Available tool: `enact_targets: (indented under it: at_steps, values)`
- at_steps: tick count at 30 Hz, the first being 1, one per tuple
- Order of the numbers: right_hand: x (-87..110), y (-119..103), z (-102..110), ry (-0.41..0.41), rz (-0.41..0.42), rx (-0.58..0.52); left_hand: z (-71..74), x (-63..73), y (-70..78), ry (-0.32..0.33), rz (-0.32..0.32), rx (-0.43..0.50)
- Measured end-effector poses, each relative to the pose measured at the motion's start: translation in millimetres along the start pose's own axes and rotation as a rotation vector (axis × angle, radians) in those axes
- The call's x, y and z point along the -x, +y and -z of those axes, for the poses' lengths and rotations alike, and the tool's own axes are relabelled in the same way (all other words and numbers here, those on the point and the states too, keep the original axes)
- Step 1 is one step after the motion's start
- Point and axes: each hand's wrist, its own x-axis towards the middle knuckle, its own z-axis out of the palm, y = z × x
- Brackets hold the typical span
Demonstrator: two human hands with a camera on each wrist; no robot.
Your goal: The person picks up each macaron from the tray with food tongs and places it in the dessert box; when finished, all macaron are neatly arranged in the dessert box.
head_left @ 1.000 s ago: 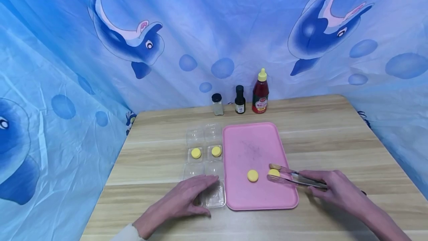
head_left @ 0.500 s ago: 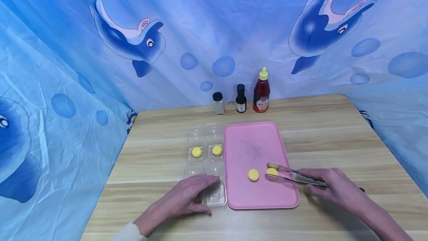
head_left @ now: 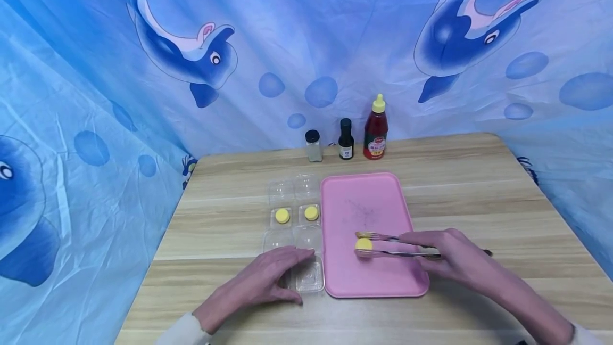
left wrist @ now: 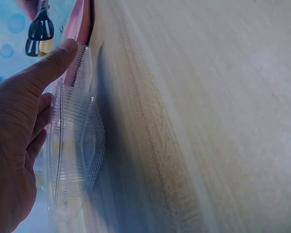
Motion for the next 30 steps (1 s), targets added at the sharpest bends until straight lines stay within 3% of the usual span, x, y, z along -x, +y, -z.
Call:
enact_targets:
  at_steps: [9, 16, 30]
  values:
    - [-38.7, -28, -29, -0.142, 0.103, -0.109, 2.2, -1.4, -0.8, -0.003, 0.006, 0.005]
    - [-58.6, -38, -50, -0.158, 0.199, -0.121, 3.1, -3.3, -1.4, -0.011, 0.020, 0.013]
    - [-75.1, -49, -66, -0.228, 0.172, -0.073, 2.8, -2.4, -1.6, -0.011, 0.008, 0.026]
